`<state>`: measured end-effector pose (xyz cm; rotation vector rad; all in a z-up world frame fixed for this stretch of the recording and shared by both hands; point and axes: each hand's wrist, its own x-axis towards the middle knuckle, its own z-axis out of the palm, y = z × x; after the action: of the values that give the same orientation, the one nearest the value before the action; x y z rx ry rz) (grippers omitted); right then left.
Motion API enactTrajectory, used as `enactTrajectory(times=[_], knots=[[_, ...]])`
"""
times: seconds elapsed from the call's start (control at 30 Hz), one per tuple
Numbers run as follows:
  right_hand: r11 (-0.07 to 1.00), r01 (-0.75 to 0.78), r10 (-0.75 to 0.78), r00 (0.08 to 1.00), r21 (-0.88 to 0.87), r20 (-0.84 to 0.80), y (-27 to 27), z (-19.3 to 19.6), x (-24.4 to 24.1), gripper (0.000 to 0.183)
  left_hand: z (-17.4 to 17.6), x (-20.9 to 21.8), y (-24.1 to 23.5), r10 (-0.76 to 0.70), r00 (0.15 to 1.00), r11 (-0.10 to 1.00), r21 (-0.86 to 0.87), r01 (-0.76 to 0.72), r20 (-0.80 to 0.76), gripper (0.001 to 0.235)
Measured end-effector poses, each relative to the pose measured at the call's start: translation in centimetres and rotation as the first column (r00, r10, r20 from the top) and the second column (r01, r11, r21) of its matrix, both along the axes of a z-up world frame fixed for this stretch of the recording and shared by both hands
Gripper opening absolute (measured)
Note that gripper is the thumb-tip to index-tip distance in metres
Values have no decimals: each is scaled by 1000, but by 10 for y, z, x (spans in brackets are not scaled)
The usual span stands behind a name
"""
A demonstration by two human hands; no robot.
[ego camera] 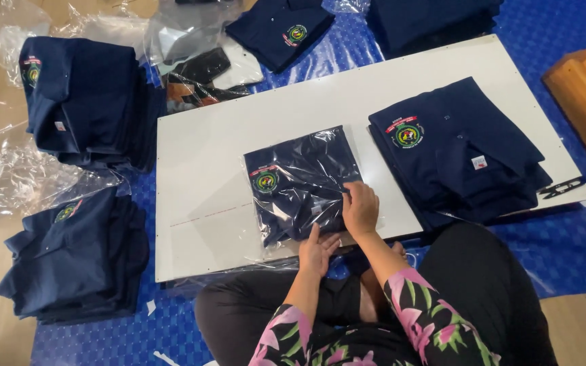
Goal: Folding navy blue shirts and placing them into clear plastic bags for final packaging.
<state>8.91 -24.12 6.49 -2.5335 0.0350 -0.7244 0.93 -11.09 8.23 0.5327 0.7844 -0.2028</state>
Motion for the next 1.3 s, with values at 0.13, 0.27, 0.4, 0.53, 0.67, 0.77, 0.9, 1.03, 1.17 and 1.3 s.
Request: enactTrajectory(times=[0.13,0.27,0.4,0.53,0.67,0.77,0.9,1.03,1.17,1.3], knots=[[983,-149,170,959,-109,226,-9,-39,6,15,-19,0,-3,5,1000,1000,10,-5,10,64],[900,-289,325,944,-327,60,5,-31,-17,30,-101,9,-4,-66,997,995,77,69,-40,55],[874,-420,156,719,-245,-677,14,40,-23,68,-86,4,-5,-91,994,989,113,98,-68,50],[882,-413,154,707,-226,-691,13,78,-14,88,-47,-2,2,-182,983,983,35,182,2,96],[817,-547,217,585,-182,-781,8,74,1,87,-14,0,16,-115,993,991,-69,116,14,92],[869,-492,397,754,-49,-524,-3,62,1,85,43,8,38,78,996,994,-81,-75,36,86],[868,-469,493,854,-165,164,-16,17,-9,77,-93,12,93,387,922,899,219,-380,10,48],[650,-673,685,720,-353,-109,1,-20,-39,80,-116,10,109,287,953,912,276,-303,97,30],[573,-731,797,601,-371,47,17,-25,-50,43,-80,6,108,300,951,919,247,-308,67,11],[520,-823,842,539,-228,-27,12,-33,-49,36,-98,11,119,363,926,927,55,-370,105,15]])
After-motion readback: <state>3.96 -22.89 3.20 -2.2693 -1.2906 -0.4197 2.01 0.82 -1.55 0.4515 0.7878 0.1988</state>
